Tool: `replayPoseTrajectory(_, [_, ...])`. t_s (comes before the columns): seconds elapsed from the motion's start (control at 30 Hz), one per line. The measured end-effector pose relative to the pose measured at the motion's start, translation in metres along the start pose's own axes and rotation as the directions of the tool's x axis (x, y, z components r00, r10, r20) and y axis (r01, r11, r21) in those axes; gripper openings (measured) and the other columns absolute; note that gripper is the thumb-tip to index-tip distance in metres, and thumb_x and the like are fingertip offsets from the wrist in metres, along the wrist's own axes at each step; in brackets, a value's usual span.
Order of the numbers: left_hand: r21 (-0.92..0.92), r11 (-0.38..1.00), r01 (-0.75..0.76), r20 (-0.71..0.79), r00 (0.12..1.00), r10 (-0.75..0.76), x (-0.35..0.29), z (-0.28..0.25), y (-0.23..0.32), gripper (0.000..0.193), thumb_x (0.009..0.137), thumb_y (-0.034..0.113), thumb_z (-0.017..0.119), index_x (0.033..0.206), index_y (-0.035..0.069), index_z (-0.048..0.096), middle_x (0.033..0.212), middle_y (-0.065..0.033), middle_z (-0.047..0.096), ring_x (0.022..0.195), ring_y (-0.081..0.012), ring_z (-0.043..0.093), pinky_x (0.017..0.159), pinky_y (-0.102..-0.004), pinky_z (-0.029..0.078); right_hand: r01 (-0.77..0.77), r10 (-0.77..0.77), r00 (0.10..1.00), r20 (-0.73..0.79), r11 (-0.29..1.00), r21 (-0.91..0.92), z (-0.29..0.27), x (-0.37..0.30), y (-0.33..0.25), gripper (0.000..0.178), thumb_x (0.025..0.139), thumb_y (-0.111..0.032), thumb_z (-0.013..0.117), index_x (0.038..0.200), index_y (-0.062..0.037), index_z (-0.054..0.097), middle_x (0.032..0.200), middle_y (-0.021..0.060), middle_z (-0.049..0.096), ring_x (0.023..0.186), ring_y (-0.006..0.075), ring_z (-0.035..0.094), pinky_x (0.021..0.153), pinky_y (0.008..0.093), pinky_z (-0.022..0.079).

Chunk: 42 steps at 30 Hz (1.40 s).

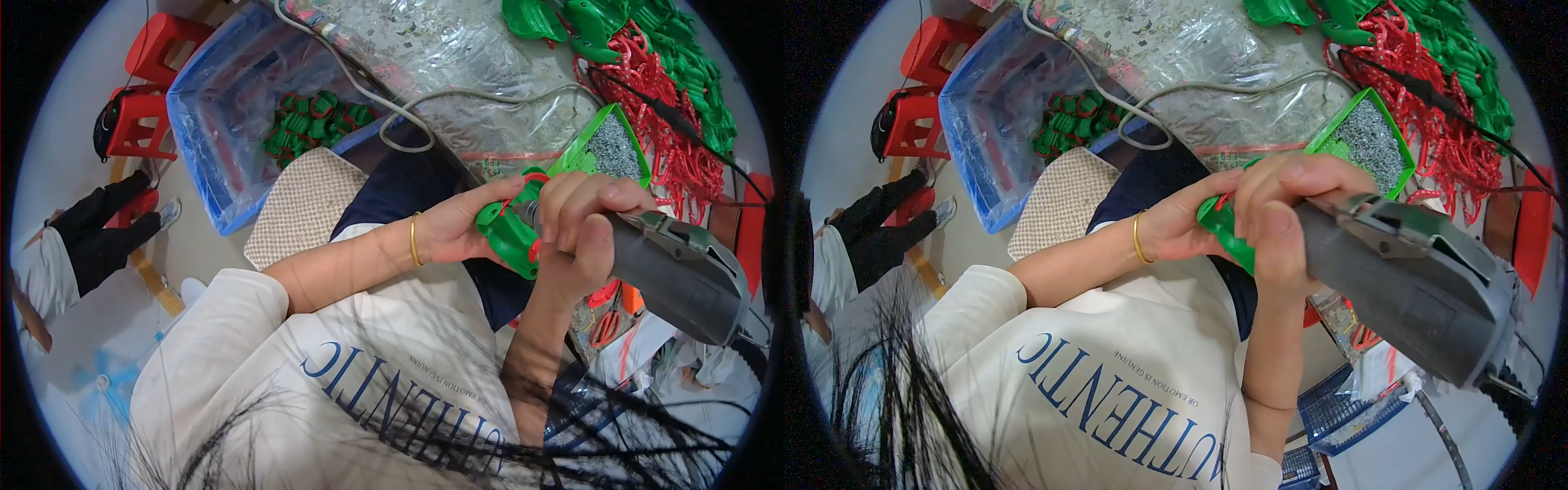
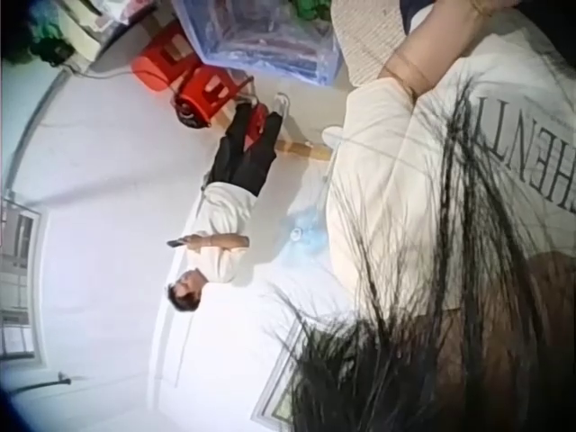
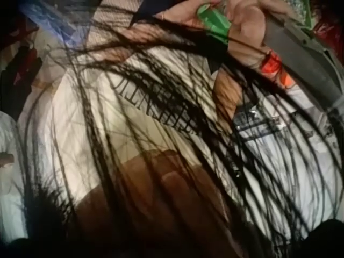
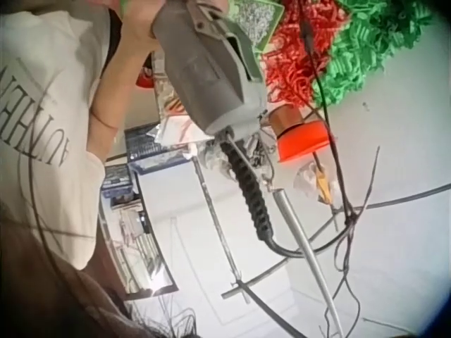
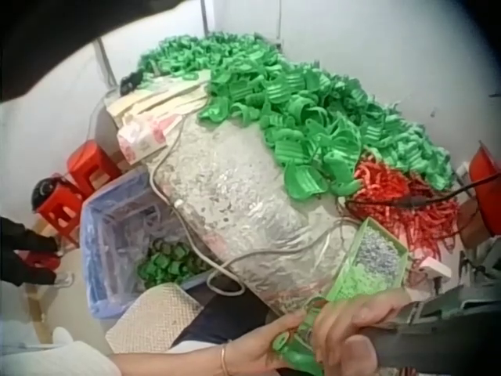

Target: Using a hot glue gun to assemble small green plastic toy components at a workbench.

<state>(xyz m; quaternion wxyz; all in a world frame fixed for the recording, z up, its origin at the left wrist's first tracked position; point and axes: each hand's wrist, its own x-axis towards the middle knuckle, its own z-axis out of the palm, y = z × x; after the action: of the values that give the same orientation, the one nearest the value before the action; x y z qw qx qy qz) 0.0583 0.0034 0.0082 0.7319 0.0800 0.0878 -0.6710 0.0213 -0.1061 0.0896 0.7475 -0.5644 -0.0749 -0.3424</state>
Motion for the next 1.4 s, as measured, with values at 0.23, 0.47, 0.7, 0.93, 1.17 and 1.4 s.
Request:
replayPoseTrajectory(0.23, [0.283, 0.959, -0.024, -0.09, 0.995, 0.051, -0.003, 0.021, 0.007, 0.043, 0.095, 0.039, 0.053, 0.128, 0.01, 0.05, 0.114, -0.0074, 0.064, 0.098, -0.0207, 0.065, 0.084, -0.0429, 0.054, -0.013, 0.0, 0.996, 0.093, 0.99, 0.138, -0.015, 0.014, -0.021, 0.031, 0.087, -0.012, 0.06, 0.114, -0.0058, 0.048, 0.058, 0.002, 0.048, 0.044, 0.0143, 0.044, 0.046, 0.0277, 0.036])
replayPoseTrajectory(0.47, [0.246, 0.943, -0.223, 0.123, 0.973, 0.198, -0.066, 0.0, 0.059, 0.071, 0.089, 0.051, 0.054, 0.138, 0.002, 0.039, 0.13, -0.0265, 0.051, 0.116, -0.0403, 0.053, 0.098, -0.054, 0.043, -0.061, 0.046, 0.987, -0.156, 0.994, -0.091, -0.042, 0.041, -0.057, 0.034, 0.087, -0.009, 0.06, 0.117, 0.0015, 0.047, 0.065, 0.0039, 0.046, 0.056, 0.0141, 0.046, 0.053, 0.0298, 0.038])
replayPoseTrajectory(0.7, [0.174, 0.857, -0.484, -0.087, 0.86, 0.503, -0.129, -0.069, 0.13, 0.07, 0.086, 0.053, 0.059, 0.134, 0.004, 0.046, 0.129, -0.0201, 0.053, 0.113, -0.0383, 0.053, 0.096, -0.0505, 0.042, -0.164, 0.03, 0.972, -0.235, 0.803, -0.573, -0.07, 0.057, -0.071, 0.045, 0.091, -0.02, 0.06, 0.124, 0.0044, 0.041, 0.089, 0.0085, 0.061, 0.086, 0.0166, 0.059, 0.084, 0.0327, 0.046])
replayPoseTrajectory(0.93, [0.225, 0.746, -0.626, -0.466, 0.604, 0.647, -0.163, -0.169, 0.166, 0.048, 0.087, 0.043, 0.059, 0.125, 0.013, 0.055, 0.125, -0.0108, 0.057, 0.113, -0.0277, 0.052, 0.095, -0.0458, 0.042, -0.177, 0.08, 0.982, -0.169, 0.687, -0.705, -0.079, 0.059, -0.091, 0.064, 0.09, -0.025, 0.062, 0.136, 0.0074, 0.031, 0.106, 0.0143, 0.063, 0.104, 0.021, 0.06, 0.093, 0.0337, 0.044])
replayPoseTrajectory(1.17, [0.432, 0.701, -0.567, -0.606, 0.393, 0.691, -0.163, -0.229, 0.196, 0.045, 0.087, 0.043, 0.061, 0.123, 0.017, 0.056, 0.124, -0.0075, 0.057, 0.114, -0.0251, 0.051, 0.093, -0.0431, 0.042, -0.143, 0.041, 0.988, -0.15, 0.613, -0.777, -0.074, 0.055, -0.095, 0.066, 0.089, -0.028, 0.063, 0.136, 0.0071, 0.033, 0.11, 0.016, 0.063, 0.106, 0.0223, 0.06, 0.096, 0.0352, 0.043])
replayPoseTrajectory(1.4, [0.726, 0.676, -0.126, -0.646, 0.209, 0.734, -0.15, -0.233, 0.197, 0.052, 0.088, 0.039, 0.062, 0.132, 0.014, 0.049, 0.094, -0.001, 0.058, 0.086, -0.0142, 0.055, 0.083, -0.0337, 0.045, -0.21, 0.106, 0.976, -0.188, 0.674, -0.709, -0.08, 0.041, -0.104, 0.072, 0.08, -0.009, 0.071, 0.141, -0.0014, 0.033, 0.126, 0.0173, 0.055, 0.117, 0.0227, 0.053, 0.101, 0.0359, 0.04])
